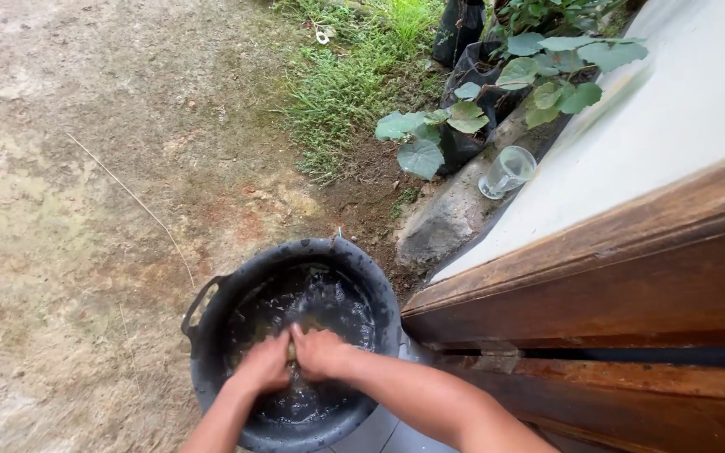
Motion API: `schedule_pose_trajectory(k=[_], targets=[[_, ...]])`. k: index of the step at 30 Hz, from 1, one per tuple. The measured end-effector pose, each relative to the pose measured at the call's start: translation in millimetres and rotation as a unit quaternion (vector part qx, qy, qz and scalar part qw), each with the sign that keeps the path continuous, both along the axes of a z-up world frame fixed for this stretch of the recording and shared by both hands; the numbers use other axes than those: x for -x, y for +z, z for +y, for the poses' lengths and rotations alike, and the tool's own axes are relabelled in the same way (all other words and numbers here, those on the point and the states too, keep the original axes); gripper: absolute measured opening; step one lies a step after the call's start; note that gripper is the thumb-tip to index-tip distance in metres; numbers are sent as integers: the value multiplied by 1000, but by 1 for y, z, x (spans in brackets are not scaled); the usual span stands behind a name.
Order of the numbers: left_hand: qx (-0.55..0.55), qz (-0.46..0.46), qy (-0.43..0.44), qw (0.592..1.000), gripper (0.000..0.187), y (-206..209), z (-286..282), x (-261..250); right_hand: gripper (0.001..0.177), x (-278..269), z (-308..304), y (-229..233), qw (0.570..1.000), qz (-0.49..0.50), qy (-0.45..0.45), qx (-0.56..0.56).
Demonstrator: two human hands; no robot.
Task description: Washing a cloth in a bucket of water and then walking inside to handle a white cloth
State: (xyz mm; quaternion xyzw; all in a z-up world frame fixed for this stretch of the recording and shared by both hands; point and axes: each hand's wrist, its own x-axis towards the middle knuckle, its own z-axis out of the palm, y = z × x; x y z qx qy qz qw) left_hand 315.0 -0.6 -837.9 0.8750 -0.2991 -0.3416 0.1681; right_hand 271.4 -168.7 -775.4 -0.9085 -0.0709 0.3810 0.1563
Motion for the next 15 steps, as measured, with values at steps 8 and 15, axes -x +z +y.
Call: schedule_pose_trajectory(k=[8,15], targets=[[-75,29,90,993,42,-39,2,1,27,-13,-14,-119,993,-64,-67,-77],[-7,-168,114,979,31,28,17,-11,15,-12,-60,-12,975,-154,-143,-73]])
